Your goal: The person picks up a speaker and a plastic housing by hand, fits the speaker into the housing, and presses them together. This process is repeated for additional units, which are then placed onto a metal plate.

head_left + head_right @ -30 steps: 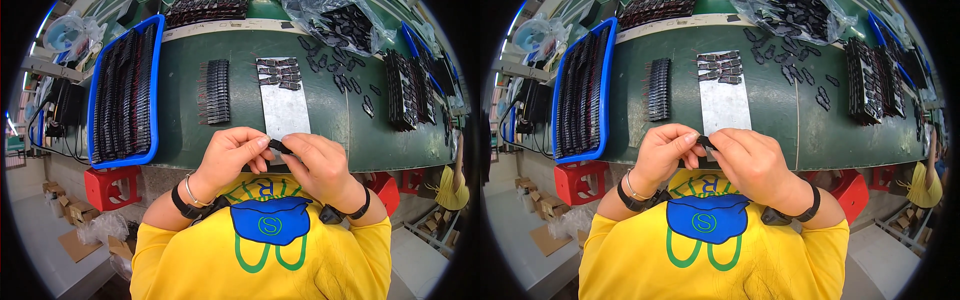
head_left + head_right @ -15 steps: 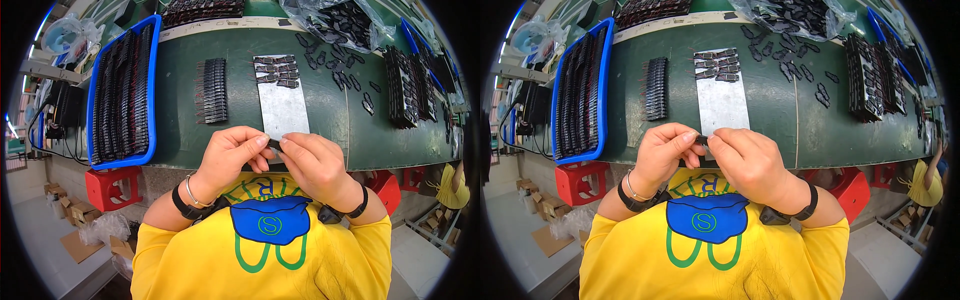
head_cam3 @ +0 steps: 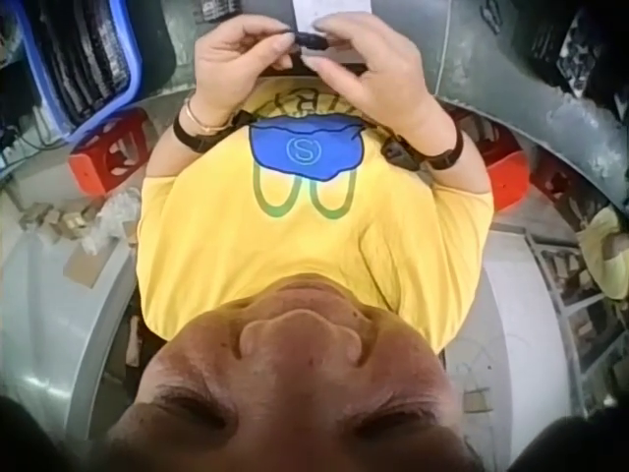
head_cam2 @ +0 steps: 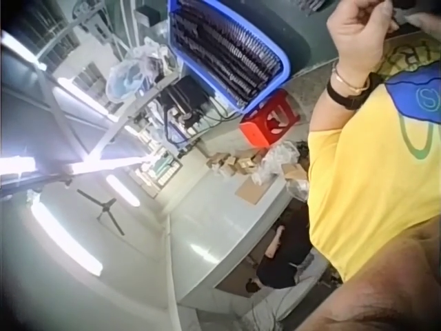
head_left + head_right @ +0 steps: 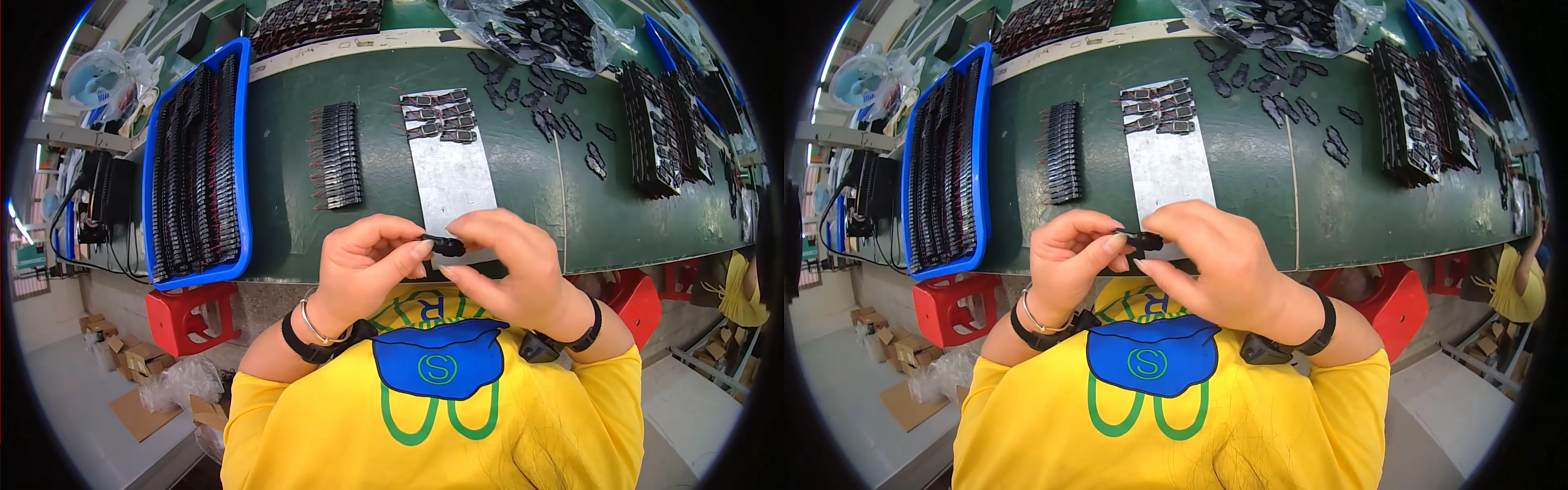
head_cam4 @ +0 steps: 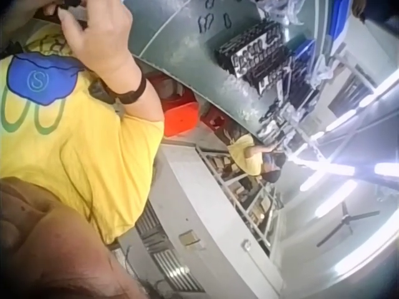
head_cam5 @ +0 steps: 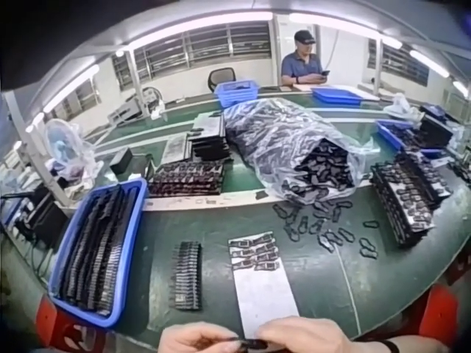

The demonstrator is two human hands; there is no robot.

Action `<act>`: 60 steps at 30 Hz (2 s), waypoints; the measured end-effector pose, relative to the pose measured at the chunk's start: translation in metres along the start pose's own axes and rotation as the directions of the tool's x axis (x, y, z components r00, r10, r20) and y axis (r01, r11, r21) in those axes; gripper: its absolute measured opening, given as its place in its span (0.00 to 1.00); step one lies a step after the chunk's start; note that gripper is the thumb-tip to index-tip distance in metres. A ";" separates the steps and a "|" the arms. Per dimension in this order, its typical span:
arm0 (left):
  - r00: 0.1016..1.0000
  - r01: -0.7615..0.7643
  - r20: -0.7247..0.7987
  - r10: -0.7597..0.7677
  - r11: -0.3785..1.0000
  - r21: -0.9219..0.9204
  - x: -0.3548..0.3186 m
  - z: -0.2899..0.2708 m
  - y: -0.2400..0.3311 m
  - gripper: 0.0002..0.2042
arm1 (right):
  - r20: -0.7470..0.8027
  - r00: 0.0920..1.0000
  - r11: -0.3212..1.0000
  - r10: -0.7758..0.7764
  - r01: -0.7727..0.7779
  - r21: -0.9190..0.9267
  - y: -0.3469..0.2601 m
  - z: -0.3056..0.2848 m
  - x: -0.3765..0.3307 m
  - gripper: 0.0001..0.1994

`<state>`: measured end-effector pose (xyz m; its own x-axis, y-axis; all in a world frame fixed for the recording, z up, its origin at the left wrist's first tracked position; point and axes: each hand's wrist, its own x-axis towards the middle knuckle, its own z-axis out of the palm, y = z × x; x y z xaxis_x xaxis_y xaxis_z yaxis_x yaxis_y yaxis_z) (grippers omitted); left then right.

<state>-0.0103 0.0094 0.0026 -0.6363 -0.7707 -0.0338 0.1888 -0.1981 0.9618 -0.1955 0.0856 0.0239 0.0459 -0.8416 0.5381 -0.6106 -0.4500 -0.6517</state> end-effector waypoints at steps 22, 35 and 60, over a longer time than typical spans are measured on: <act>0.907 -0.412 0.283 0.311 0.790 0.453 0.002 -0.010 0.002 0.04 | 0.037 0.998 0.967 0.050 -0.058 0.249 0.009 0.003 -0.011 0.07; 0.908 -0.366 0.360 0.213 0.822 0.437 0.008 -0.011 0.010 0.10 | 0.049 0.997 0.978 -0.061 0.050 0.202 0.015 0.000 -0.009 0.07; 0.875 -0.484 0.338 0.346 0.638 0.599 -0.002 -0.011 0.003 0.10 | 0.151 0.988 0.979 0.004 -0.035 0.202 0.018 0.012 -0.015 0.09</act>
<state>-0.0008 0.0035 0.0022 -0.7443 -0.5382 0.3955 -0.0198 0.6096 0.7924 -0.1973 0.0868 -0.0026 0.1623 -0.8792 0.4480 -0.4391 -0.4710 -0.7651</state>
